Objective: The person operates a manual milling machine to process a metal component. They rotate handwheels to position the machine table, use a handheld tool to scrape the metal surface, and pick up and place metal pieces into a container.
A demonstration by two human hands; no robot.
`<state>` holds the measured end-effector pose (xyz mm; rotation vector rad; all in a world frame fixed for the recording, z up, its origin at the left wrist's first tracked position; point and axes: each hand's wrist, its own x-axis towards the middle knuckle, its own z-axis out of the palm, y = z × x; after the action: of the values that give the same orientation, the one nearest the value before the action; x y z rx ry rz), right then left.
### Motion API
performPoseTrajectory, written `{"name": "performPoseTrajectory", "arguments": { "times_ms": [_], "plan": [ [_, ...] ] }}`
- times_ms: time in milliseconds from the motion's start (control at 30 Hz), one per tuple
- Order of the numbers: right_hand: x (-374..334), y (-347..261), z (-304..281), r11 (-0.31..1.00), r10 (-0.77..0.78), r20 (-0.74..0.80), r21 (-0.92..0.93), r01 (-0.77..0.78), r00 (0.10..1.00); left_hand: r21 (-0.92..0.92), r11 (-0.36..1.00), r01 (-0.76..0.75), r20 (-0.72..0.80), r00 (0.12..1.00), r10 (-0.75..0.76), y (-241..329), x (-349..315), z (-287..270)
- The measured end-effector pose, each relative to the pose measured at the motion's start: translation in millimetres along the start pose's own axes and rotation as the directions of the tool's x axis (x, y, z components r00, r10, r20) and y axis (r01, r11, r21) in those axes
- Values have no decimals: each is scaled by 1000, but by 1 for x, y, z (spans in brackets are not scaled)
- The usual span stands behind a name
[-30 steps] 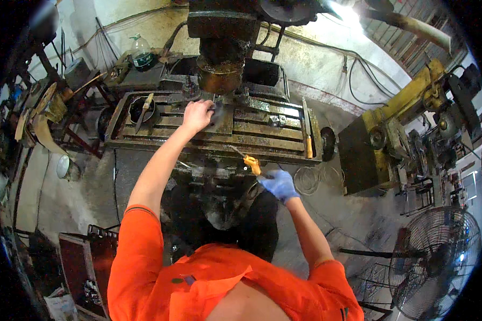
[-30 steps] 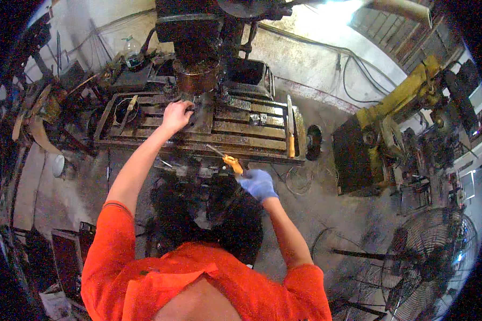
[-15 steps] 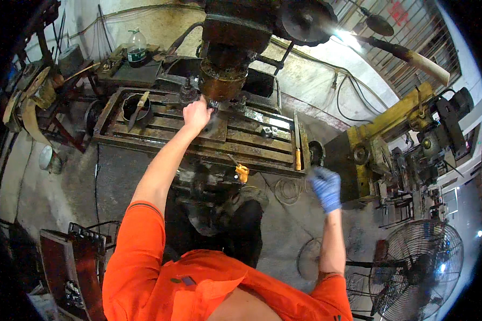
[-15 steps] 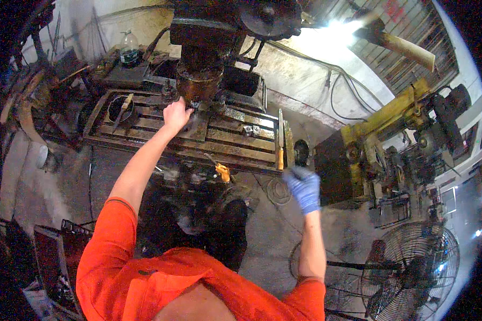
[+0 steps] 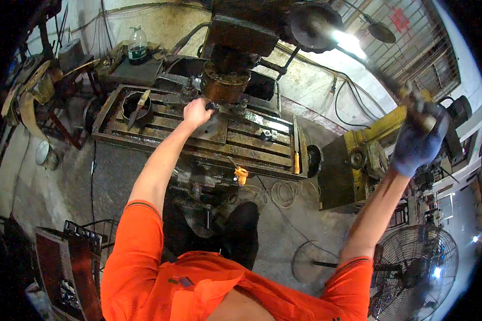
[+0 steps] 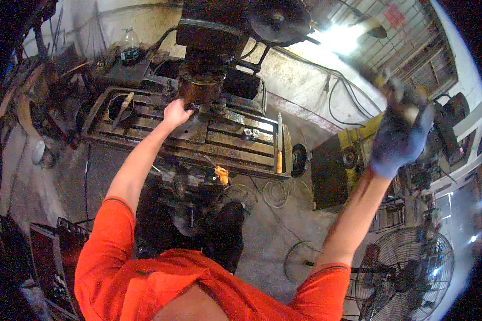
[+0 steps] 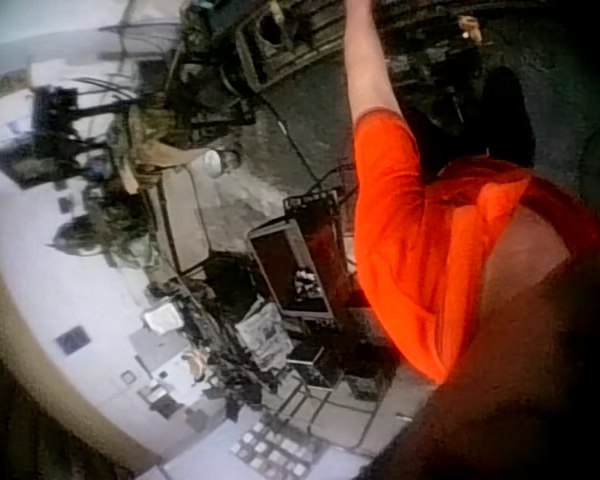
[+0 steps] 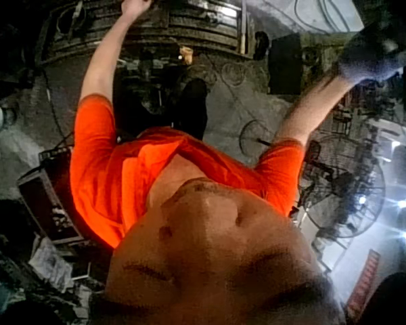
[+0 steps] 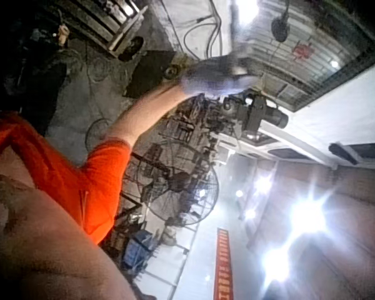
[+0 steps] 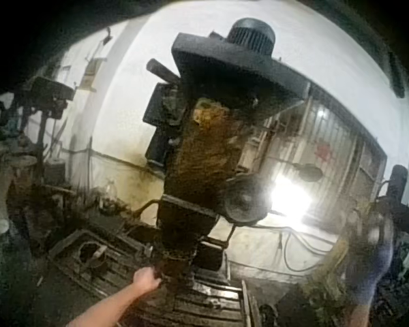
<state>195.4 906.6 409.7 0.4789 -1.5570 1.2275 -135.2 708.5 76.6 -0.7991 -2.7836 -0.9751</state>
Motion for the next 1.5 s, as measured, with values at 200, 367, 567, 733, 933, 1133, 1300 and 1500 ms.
{"name": "performPoseTrajectory", "arguments": {
  "times_ms": [200,367,567,733,933,1133,1300,1500],
  "plan": [
    [-106,25,13,902,-140,-182,-428,50,973,33,999,31,70,997,-34,10,3,0],
    [-82,14,13,819,-126,54,-558,134,991,5,1000,24,51,998,-24,13,-1,-4],
    [-105,30,14,901,-175,-183,-427,82,967,54,999,-4,57,998,1,9,3,3],
    [-104,30,19,893,-147,-159,-445,62,976,-26,993,-117,-91,989,114,-16,-4,-8],
    [-102,28,20,921,-174,-153,-374,106,973,252,952,-176,-415,869,271,-71,-66,-105],
    [-95,28,8,957,-150,-171,-272,100,974,534,841,-84,-164,966,200,-124,-104,-140],
    [-96,26,16,911,-194,-181,-398,109,964,499,852,-160,-279,901,332,-144,-96,-146],
    [-94,29,9,928,-210,-168,-345,142,963,548,825,-139,-195,938,288,-147,-74,-156]
  ]
}}
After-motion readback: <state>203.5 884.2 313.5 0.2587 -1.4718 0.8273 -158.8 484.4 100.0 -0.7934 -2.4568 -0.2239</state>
